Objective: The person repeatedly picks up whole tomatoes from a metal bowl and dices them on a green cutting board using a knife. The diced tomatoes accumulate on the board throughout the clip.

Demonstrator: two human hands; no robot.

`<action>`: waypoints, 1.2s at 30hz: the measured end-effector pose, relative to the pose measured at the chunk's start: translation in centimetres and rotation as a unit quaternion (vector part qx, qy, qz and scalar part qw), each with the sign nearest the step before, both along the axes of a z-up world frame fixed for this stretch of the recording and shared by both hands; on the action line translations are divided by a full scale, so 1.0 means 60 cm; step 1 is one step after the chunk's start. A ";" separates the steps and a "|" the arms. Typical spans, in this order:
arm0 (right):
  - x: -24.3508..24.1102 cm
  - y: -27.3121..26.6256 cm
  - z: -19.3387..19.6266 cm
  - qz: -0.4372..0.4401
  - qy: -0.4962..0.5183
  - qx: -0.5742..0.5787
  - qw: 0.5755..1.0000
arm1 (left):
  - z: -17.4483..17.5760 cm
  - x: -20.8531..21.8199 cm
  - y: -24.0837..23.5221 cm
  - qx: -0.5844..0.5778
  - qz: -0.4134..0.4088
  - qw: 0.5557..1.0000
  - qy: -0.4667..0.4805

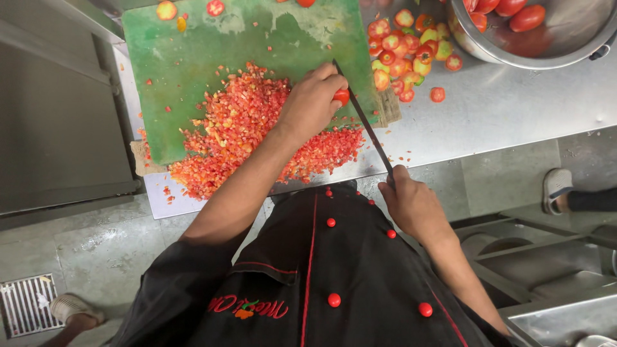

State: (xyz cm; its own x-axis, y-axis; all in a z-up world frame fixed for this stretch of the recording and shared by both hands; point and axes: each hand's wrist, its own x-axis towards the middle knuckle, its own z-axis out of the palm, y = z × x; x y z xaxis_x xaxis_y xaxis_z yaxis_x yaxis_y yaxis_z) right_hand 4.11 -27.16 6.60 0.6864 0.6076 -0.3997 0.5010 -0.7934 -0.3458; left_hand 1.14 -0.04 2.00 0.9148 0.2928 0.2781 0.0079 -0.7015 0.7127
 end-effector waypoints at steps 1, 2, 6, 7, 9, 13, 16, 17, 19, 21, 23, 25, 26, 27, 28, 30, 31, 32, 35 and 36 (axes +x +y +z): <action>-0.001 0.000 0.002 0.002 -0.001 -0.002 1.000 | -0.001 0.002 0.001 0.010 -0.005 1.000 -0.004; -0.003 -0.001 0.006 0.002 -0.009 -0.007 1.000 | -0.001 0.006 0.004 0.020 -0.010 1.000 -0.008; -0.016 -0.017 0.041 -0.002 -0.022 -0.017 1.000 | 0.001 0.014 0.017 0.026 -0.032 0.999 0.005; -0.020 -0.024 0.053 -0.005 -0.022 -0.017 1.000 | 0.001 0.016 0.018 0.027 -0.034 0.999 0.010; -0.024 -0.031 0.064 -0.007 -0.012 -0.044 0.999 | -0.001 0.017 0.019 0.026 -0.037 0.999 0.020; -0.009 0.013 0.006 0.028 -0.013 -0.037 0.999 | -0.009 0.019 0.022 0.027 -0.035 0.999 0.008; -0.007 0.043 -0.014 0.044 -0.032 -0.051 0.997 | -0.011 0.018 0.025 0.023 -0.038 0.999 0.009; -0.008 0.038 -0.003 0.034 -0.027 -0.044 0.998 | -0.011 0.018 0.027 0.024 -0.040 0.999 0.005; -0.017 0.004 0.038 0.017 -0.016 -0.032 0.999 | -0.012 0.017 0.030 0.019 -0.045 0.999 0.001; -0.030 -0.022 0.065 0.010 -0.016 -0.027 0.999 | -0.017 0.017 0.032 0.008 -0.050 0.999 -0.002; -0.031 -0.021 0.054 0.016 -0.015 -0.028 0.999 | -0.022 0.017 0.033 0.006 -0.048 0.999 -0.011; -0.019 0.015 0.008 0.036 -0.015 -0.029 0.999 | -0.024 0.015 0.033 0.009 -0.049 0.999 -0.022; -0.014 0.026 -0.006 0.039 -0.018 -0.036 0.998 | -0.024 0.015 0.032 0.012 -0.049 0.998 -0.028; -0.010 0.041 -0.017 0.042 -0.022 -0.042 0.998 | -0.022 0.015 0.034 0.016 -0.048 0.998 -0.035; -0.009 0.050 -0.021 0.044 -0.026 -0.048 0.998 | -0.020 0.014 0.034 0.009 -0.053 0.998 -0.030; -0.019 0.021 0.012 0.043 -0.037 -0.007 0.998 | -0.014 0.012 0.037 -0.002 -0.059 0.998 -0.022; -0.025 0.001 0.033 0.042 -0.042 0.010 0.998 | -0.013 0.012 0.037 -0.007 -0.059 0.998 -0.013; -0.029 -0.012 0.049 0.031 -0.028 -0.005 0.999 | -0.013 0.012 0.038 -0.012 -0.059 0.998 -0.004; -0.030 -0.024 0.053 0.025 -0.008 -0.032 0.999 | -0.020 0.013 0.042 -0.019 -0.055 0.998 -0.002; -0.024 -0.002 0.025 0.041 -0.017 -0.025 0.999 | -0.023 0.012 0.041 -0.019 -0.054 0.998 -0.005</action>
